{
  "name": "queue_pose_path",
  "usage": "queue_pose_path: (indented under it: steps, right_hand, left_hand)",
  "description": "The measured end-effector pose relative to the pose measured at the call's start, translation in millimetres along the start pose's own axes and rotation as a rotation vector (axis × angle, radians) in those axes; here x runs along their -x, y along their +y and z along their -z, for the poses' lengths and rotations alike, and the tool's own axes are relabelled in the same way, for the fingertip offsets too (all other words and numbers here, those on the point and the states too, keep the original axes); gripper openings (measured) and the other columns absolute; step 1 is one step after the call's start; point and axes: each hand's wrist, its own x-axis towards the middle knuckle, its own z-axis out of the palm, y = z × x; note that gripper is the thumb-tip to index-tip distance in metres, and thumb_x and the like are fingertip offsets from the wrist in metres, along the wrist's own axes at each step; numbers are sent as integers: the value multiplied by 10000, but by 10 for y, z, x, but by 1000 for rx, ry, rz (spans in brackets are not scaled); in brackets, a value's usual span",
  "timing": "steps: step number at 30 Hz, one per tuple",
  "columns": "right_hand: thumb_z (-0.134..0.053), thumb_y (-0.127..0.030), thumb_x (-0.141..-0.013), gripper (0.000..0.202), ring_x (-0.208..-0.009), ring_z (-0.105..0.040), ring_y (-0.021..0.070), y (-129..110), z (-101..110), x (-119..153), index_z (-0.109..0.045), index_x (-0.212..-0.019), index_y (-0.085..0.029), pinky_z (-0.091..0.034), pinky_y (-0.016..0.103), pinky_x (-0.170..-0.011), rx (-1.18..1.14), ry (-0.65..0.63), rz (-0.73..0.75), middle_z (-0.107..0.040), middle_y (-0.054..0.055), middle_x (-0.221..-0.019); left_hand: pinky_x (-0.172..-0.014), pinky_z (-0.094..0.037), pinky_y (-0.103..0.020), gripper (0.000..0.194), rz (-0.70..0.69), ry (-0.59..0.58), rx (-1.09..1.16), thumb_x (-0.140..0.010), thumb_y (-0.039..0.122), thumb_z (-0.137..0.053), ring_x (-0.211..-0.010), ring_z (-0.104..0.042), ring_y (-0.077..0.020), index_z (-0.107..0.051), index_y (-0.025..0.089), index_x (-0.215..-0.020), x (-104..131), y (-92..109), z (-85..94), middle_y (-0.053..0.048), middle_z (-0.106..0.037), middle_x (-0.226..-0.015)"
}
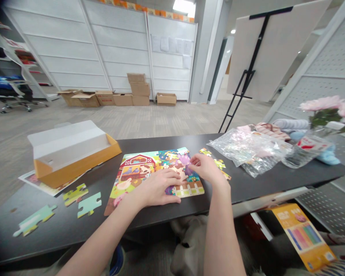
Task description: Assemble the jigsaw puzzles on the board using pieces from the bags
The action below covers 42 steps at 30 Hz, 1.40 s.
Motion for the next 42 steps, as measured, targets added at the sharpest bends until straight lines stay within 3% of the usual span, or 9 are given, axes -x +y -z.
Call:
queue_pose_path:
  steps: [4, 7, 13, 18, 20, 24, 29, 34, 42]
  right_hand:
    - [-604, -386, -777, 233, -710, -667, 207, 64, 277, 101, -700, -829, -180, -511, 313, -679, 99, 398, -118, -737, 70, -790]
    - [-597, -395, -767, 252, -694, -658, 211, 170, 474, 226, -716, -820, -179, -493, 318, -679, 191, 511, -212, -738, 76, -774]
    - [-626, -381, -746, 219, -698, -672, 213, 467, 722, 409, -715, -788, -185, -473, 307, -664, 303, 481, -334, -741, 64, -744]
    - [-724, -367, -710, 218, -755, -701, 228, 709, 732, 400, -714, -837, -190, -484, 310, -688, 329, 280, -416, -768, 69, -833]
    - [-756, -363, -691, 234, -770, -707, 234, 761, 724, 385, -722, -853, -198, -493, 314, -702, 346, 253, -414, -775, 71, -875]
    - [-659, -309, -784, 142, -843, -714, 252, 798, 710, 337, -730, -854, -208, -502, 330, -769, 395, 324, -358, -779, 83, -897]
    - [-525, -321, -885, 250, -909, -705, 262, 818, 602, 224, -722, -950, -182, -495, 344, -822, 462, 459, -345, -767, 114, -966]
    - [-630, -461, -823, 348, -931, -704, 271, 785, 447, 142, -703, -1020, -183, -490, 322, -760, 507, 330, -401, -754, 131, -996]
    - [-646, -383, -761, 386, -959, -705, 295, 784, 387, 52, -666, -1092, -184, -483, 330, -731, 547, 296, -462, -742, 128, -1043]
  left_hand:
    - [-1029, -471, -402, 448, 34, -20, -5, -813, 557, -728, -1156, -608, -273, -727, 182, -1060, -14, 22, 7, -89, -701, -1184]
    - [-1017, -479, -400, 431, 52, -39, -15, -811, 548, -733, -1150, -608, -273, -724, 186, -1045, -33, 35, 19, -83, -696, -1170]
    - [-993, -495, -410, 411, 67, -84, -28, -804, 539, -745, -1122, -626, -283, -730, 192, -1022, -68, 71, 73, -88, -701, -1155]
    - [-999, -498, -409, 378, 79, -95, -27, -810, 479, -756, -1127, -630, -287, -735, 189, -1050, -82, 98, 87, -93, -707, -1142]
    - [-994, -500, -415, 378, 86, -98, -24, -806, 463, -761, -1127, -629, -291, -734, 185, -1061, -85, 112, 92, -96, -708, -1136]
    - [-1008, -491, -419, 342, 95, -101, -18, -847, 451, -718, -1126, -632, -290, -730, 178, -1052, -77, 131, 94, -104, -704, -1149]
    - [-1041, -467, -410, 290, 68, -62, -31, -935, 413, -609, -1139, -621, -268, -711, 195, -1096, -40, 119, 66, -103, -696, -1152]
    - [-1015, -480, -379, 259, 74, -3, -24, -988, 383, -522, -1130, -614, -241, -690, 191, -1034, 3, 111, 108, -97, -690, -1146]
    - [-1035, -471, -405, 256, 79, 59, -47, -984, 374, -540, -1160, -617, -248, -686, 210, -1118, 67, 4, 222, -82, -709, -1176]
